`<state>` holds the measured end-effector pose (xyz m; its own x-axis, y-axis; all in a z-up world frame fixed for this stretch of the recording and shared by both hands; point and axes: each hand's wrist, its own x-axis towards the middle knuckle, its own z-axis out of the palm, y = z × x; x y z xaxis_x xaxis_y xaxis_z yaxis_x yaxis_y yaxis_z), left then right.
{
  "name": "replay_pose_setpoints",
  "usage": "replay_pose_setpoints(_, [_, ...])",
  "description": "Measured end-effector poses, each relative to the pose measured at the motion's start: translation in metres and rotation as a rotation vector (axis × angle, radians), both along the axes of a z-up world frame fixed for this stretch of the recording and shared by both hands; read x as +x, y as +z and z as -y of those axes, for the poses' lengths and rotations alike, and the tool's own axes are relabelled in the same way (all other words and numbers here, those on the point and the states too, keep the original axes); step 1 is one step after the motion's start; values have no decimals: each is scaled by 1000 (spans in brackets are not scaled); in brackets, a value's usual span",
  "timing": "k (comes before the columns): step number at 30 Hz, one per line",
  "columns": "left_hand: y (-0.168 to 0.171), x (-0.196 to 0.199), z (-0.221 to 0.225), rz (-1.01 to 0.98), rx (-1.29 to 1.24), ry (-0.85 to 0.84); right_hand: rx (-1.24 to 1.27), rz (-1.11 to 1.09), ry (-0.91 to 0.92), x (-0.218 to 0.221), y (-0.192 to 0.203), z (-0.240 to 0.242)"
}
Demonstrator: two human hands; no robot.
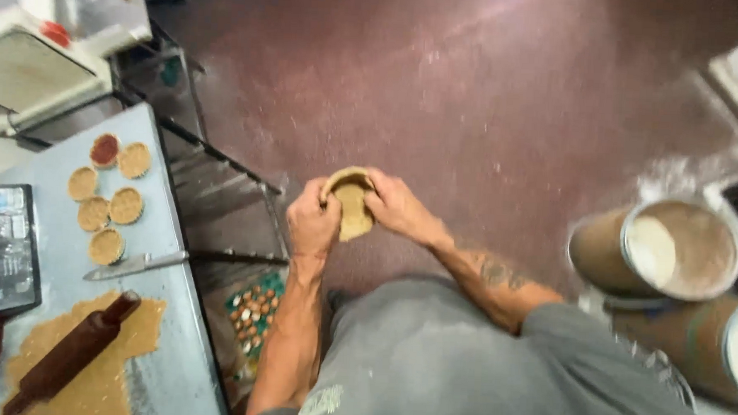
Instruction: The person is preparing tartlet shells by cutting dough, rolling it, placing it into metal molds, and pressing it to fit the mold shape.
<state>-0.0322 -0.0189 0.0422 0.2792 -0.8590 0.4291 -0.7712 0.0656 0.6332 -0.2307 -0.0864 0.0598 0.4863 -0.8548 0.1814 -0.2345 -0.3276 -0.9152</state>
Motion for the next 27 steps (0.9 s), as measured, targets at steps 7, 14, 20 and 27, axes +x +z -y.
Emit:
replay_pose_setpoints(7, [-2, -2, -4, -1, 120, -39, -105, -162, 46, 0, -33, 21])
replay_pose_setpoints(14, [-28, 3, -9, -41, 274, -88, 188, -137, 268, -18, 20, 0])
replay_pose_setpoints(20, [-39, -2, -8, -300, 437, -52, 204, -199, 127, -16, 19, -5])
replay_pose_setpoints(27, [-37, -1, -14, -436, 398, 21, 364, -123, 151, -6, -52, 4])
